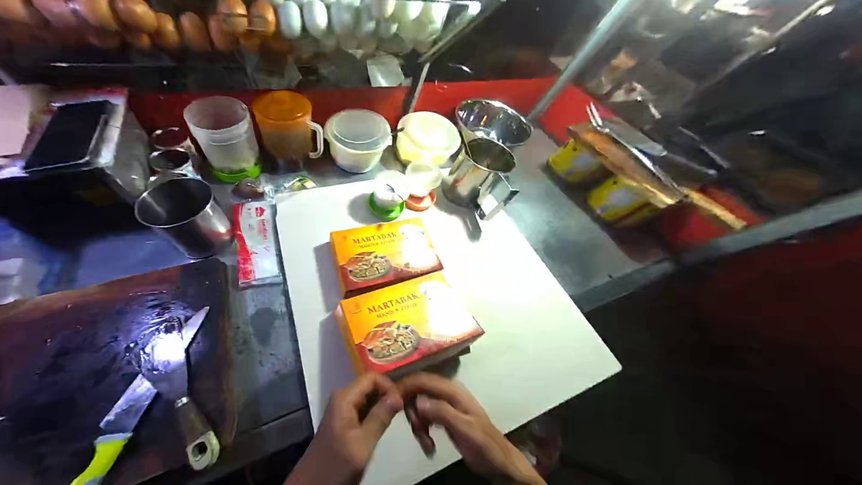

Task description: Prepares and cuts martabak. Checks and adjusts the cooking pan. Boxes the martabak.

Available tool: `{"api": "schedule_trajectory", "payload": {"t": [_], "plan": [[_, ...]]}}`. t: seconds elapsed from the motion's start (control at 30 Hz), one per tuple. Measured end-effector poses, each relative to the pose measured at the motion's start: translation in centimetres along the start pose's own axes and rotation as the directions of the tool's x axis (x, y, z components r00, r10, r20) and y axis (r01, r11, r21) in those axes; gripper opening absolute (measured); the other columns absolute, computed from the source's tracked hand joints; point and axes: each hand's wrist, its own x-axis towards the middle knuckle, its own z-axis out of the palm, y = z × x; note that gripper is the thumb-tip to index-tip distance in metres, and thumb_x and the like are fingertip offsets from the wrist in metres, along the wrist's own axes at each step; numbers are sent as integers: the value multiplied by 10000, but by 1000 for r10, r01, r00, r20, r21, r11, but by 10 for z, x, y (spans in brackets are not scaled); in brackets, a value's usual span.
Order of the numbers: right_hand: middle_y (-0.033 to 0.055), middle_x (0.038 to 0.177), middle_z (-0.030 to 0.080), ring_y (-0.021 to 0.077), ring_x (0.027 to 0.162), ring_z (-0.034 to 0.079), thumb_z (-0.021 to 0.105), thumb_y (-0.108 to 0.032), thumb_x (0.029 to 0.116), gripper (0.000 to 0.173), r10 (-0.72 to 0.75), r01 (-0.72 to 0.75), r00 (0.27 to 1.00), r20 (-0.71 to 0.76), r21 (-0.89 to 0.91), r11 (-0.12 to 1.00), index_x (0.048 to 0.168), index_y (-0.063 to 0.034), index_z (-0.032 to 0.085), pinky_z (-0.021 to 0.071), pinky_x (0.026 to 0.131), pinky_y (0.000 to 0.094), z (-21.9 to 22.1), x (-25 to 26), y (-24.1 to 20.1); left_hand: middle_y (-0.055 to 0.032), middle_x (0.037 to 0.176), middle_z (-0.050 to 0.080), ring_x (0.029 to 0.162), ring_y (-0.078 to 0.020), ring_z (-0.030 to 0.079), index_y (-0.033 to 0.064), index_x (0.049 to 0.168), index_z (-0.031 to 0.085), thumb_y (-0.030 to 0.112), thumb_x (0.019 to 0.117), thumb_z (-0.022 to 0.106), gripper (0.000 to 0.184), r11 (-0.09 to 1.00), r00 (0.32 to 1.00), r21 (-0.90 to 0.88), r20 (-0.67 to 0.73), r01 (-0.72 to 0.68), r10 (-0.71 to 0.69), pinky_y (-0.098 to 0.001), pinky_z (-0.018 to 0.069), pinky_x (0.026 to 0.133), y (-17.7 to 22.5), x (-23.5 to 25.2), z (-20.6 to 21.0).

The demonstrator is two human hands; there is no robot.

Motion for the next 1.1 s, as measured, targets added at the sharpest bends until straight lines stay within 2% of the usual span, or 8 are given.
{"api": "schedule_trajectory", "payload": {"t": [0.07, 0.13, 0.37, 0.5, 0.67, 0.77, 0.9, 1.1], "plan": [[144, 1044, 706, 240, 810, 689, 575, -308, 1005, 428, -82, -179, 946, -313, -719, 672, 1318, -25, 646, 578, 685, 399, -31, 24, -18, -132, 930, 710, 793, -207, 689, -40, 1107, 690, 233, 959, 652, 312, 767, 983, 639, -95, -59, 155, -361, 588, 724, -30, 29, 21], [300, 1369, 584, 462, 1238, 587, 514, -490, 1036, 703, 185, -546, 835, -519, -735, 402, 1507, 28, 449, 451, 999, 637, -71, 54, -17, -263, 1203, 655, 1071, -402, 651, -114, 1331, 548, 359, 957, 665, 614, 635, 967, 762, -240, 130, 91, -574, 513, 939, -61, 67, 4], [157, 1174, 651, 213, 1045, 665, 665, -353, 982, 616, 556, -582, 810, -186, -145, 800, 1428, -3, 423, 567, 906, 410, -128, 68, 14, -292, 1307, 604, 1233, -444, 570, -100, 1436, 449, 532, 862, 702, 890, 666, 898, 691, -434, 282, 69, -632, 405, 1066, -106, 23, 9], [74, 1014, 709, 144, 858, 719, 732, -246, 930, 595, 485, -470, 870, 90, -147, 871, 1410, -44, 444, 618, 798, 332, -129, 58, 17, -80, 900, 694, 799, -200, 669, -51, 1341, 544, 511, 848, 735, 771, 705, 900, 613, -429, 357, -83, -422, 571, 746, -81, -27, 15], [61, 998, 703, 152, 824, 733, 871, -234, 770, 1155, 368, -279, 758, 538, -242, 929, 1624, -150, 99, 642, 777, 353, -98, 96, 26, 4, 1087, 647, 866, -39, 633, 25, 1283, 583, 314, 1105, 226, 493, 955, 933, -124, -212, 271, -292, -240, 560, 784, -94, 44, 23], [20, 952, 695, 117, 812, 708, 779, -211, 863, 578, 308, -219, 725, 616, -218, 951, 1343, -94, 478, 616, 753, 318, -93, 112, 38, -6, 1096, 660, 904, -56, 643, 29, 1272, 553, 415, 1081, 13, 691, 952, 951, -226, -180, 208, -251, -248, 562, 797, -97, 57, 27], [-86, 666, 561, 20, 579, 553, 744, -218, 891, 256, 314, -274, 769, 557, -156, 949, 805, -174, 506, 479, 555, 210, -106, 105, 58, 49, 1055, 692, 878, -21, 656, 19, 1485, 276, 470, 1100, 223, 596, 957, 963, -284, -234, 66, -136, -208, 553, 810, -101, 38, 28], [-83, 618, 570, 18, 547, 556, 651, -126, 918, 250, 256, -261, 961, 104, 36, 965, 736, -182, 489, 513, 555, 203, -147, 77, 63, 96, 1534, 416, 1072, 58, 567, 302, 1004, 752, 750, 970, 333, 614, 994, 987, -109, -159, -14, -4, -160, 498, 853, -87, -45, -18]]}}
